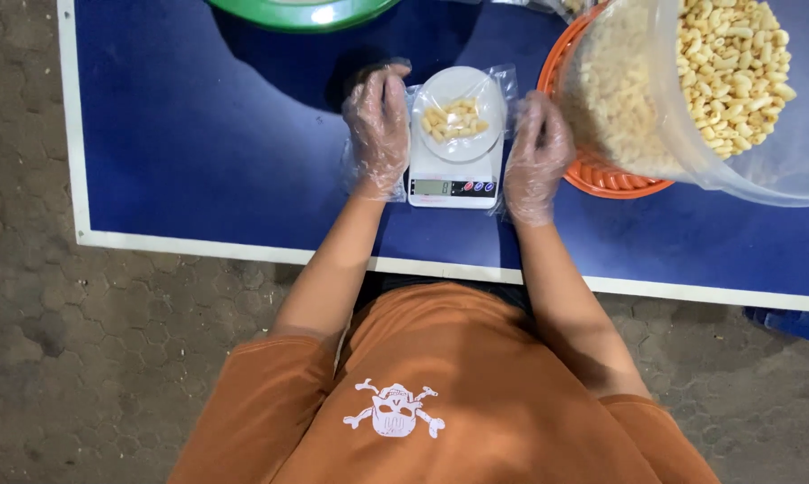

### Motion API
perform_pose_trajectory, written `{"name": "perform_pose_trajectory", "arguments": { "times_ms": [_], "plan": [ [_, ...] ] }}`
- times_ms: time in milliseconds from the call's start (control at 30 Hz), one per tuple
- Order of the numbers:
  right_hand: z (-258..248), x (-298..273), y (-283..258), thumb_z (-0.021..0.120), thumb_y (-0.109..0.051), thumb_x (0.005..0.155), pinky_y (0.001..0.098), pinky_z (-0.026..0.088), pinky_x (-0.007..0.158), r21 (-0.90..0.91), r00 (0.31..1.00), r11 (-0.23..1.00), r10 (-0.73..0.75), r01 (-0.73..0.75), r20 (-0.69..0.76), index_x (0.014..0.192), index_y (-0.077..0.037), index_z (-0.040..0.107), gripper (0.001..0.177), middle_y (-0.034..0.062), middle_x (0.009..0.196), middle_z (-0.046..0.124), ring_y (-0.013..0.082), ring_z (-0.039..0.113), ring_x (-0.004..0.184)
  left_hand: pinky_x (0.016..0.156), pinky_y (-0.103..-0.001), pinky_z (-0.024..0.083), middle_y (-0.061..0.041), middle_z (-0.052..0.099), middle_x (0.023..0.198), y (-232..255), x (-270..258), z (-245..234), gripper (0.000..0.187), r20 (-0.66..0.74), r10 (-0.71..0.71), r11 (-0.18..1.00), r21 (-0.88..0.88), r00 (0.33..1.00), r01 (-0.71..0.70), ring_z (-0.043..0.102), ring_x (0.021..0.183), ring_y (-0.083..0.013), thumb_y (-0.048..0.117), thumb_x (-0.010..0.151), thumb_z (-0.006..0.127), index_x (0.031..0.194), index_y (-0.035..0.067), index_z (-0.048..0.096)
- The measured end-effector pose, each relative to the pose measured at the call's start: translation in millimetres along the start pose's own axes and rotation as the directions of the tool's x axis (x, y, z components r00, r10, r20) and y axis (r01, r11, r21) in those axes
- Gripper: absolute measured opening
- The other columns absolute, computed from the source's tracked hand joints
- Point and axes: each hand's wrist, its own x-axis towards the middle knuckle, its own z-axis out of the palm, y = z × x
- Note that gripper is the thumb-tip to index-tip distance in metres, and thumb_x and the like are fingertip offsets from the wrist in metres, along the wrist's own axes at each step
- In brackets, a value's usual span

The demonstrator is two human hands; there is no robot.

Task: Weighing small portions of snacks on a digital scale and placing them into individual plastic bags for packaging.

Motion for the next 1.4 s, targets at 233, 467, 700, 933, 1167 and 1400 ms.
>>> {"name": "perform_pose_trajectory", "arguments": {
  "times_ms": [233,467,700,933,1167,1400],
  "plan": [
    [8,-14,54,0.076,-0.007,0.092,0.0441,0.057,0.088,-0.166,0.977,0.963,-0.203,0.212,0.066,0.128,-0.006,0.07,0.037,0.017,0.106,0.074,0.0334,0.072,0.097,0.076,-0.041,0.055,-0.007,0.068,0.084,-14,-4,6,0.019,0.012,0.215,0.975,0.059,0.977,-0.215,0.068,0.08,-0.0319,0.022,0.106,0.056,0.097,0.011,0.069],
    [9,-25,24,0.076,0.0,0.089,0.043,0.062,0.083,0.159,0.985,0.973,-0.162,0.168,-0.053,0.128,0.0,0.066,0.04,0.0187,0.104,0.075,0.0318,0.075,0.09,0.081,-0.038,0.051,-0.001,0.062,0.082,-4,-11,1,0.017,0.129,0.444,0.892,0.023,0.886,-0.451,0.065,0.084,-0.0253,0.029,0.1,0.065,0.095,0.015,0.073],
    [23,-21,-16,0.081,-0.001,0.087,0.0329,0.063,0.081,0.573,0.965,0.789,0.262,-0.222,0.013,0.126,0.003,0.066,0.042,0.0186,0.094,0.078,0.0216,0.076,0.088,0.086,-0.04,0.05,-0.002,0.068,0.087,4,-15,3,0.013,0.132,0.476,0.879,-0.037,0.87,-0.475,0.066,0.087,-0.0253,0.025,0.097,0.07,0.096,0.013,0.074],
    [-28,21,-75,0.088,-0.012,0.081,0.0351,0.059,0.081,0.277,0.971,0.938,0.165,-0.21,0.175,0.093,-0.013,0.082,0.013,0.0077,0.083,0.078,0.0197,0.074,0.082,0.076,-0.043,0.056,-0.012,0.073,0.091,79,-7,-5,0.018,0.065,0.149,0.926,-0.359,0.987,-0.116,0.071,0.08,-0.0338,0.021,0.101,0.068,0.101,0.003,0.07],
    [-51,30,-100,0.088,-0.009,0.081,0.0311,0.059,0.082,0.244,0.985,0.96,0.11,-0.14,0.133,0.091,-0.011,0.082,0.012,0.0055,0.082,0.076,0.0184,0.074,0.083,0.06,-0.029,0.058,-0.01,0.073,0.072,98,15,-11,0.011,0.314,0.02,0.789,-0.588,0.949,0.178,0.069,0.063,-0.0188,0.007,0.082,0.087,0.087,0.002,0.078],
    [-50,10,-72,0.087,-0.008,0.081,0.034,0.059,0.078,0.188,0.971,0.956,0.205,-0.226,0.124,0.089,-0.01,0.081,0.01,0.0078,0.077,0.075,0.0174,0.072,0.079,0.061,-0.035,0.056,-0.006,0.071,0.068,82,3,-4,0.014,0.377,0.181,0.923,-0.385,0.908,-0.024,0.068,0.06,-0.0266,0.021,0.086,0.085,0.083,0.01,0.077]
  ]
}}
